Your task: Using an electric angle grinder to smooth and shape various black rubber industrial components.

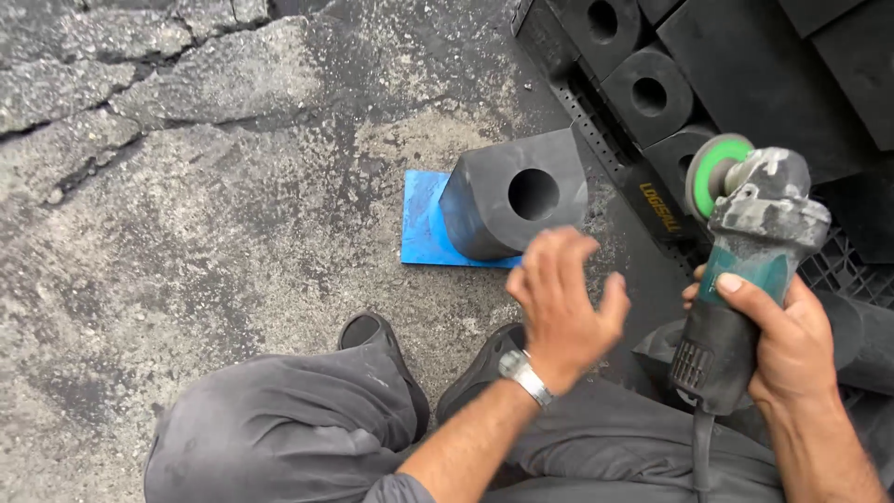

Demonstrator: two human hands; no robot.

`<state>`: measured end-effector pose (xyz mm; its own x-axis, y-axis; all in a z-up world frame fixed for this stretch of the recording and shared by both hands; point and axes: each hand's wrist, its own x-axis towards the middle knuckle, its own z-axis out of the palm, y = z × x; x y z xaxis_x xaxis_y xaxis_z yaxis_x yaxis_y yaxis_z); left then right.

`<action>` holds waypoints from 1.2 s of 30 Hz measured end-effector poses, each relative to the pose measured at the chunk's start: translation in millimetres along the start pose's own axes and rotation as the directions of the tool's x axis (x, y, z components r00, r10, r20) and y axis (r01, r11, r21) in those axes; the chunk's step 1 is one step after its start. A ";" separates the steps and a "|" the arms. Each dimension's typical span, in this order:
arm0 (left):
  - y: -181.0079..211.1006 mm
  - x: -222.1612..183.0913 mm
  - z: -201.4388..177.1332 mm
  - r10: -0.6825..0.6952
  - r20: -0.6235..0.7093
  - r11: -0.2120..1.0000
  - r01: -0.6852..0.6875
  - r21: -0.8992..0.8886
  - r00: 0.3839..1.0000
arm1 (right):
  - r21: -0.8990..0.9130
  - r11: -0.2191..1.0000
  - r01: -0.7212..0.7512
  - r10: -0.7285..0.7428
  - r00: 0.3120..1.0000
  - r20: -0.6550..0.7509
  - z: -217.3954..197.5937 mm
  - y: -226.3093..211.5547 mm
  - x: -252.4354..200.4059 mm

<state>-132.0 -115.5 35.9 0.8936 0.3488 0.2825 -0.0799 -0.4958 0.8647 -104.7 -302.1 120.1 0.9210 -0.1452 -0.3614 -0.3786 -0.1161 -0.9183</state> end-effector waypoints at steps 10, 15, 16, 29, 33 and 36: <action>-93.3 57.9 -11.3 0.161 0.370 0.908 -0.284 0.308 0.915 | -0.108 0.983 -0.148 0.157 0.984 0.080 19.3 -8.8 1.4; -115.0 91.9 -50.1 0.274 0.609 0.860 -0.473 0.191 0.745 | -0.238 0.964 -0.119 0.144 0.985 0.091 27.3 -7.7 7.0; -111.2 91.8 -54.7 0.278 0.608 0.861 -0.473 0.186 0.744 | -0.240 0.964 -0.118 0.142 0.986 0.087 28.7 -8.1 6.1; -30.4 207.7 -87.0 0.431 0.570 0.684 -0.666 0.299 0.699 | -0.448 0.894 0.019 0.055 0.987 0.152 41.7 0.8 24.1; -47.0 235.9 -74.5 0.448 0.662 0.594 -0.753 0.282 0.601 | -0.515 0.853 0.083 0.027 0.979 0.203 42.5 -6.1 29.6; -85.9 212.5 -78.9 0.192 0.755 0.758 -0.583 0.291 0.627 | -0.575 0.812 0.097 0.021 0.980 0.196 40.2 -3.4 26.7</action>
<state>29.9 64.0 54.4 0.8784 -0.4770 0.0296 -0.4529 -0.8111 0.3701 -75.1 -266.1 107.1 0.9129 0.0477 -0.4054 -0.2702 -0.6738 -0.6878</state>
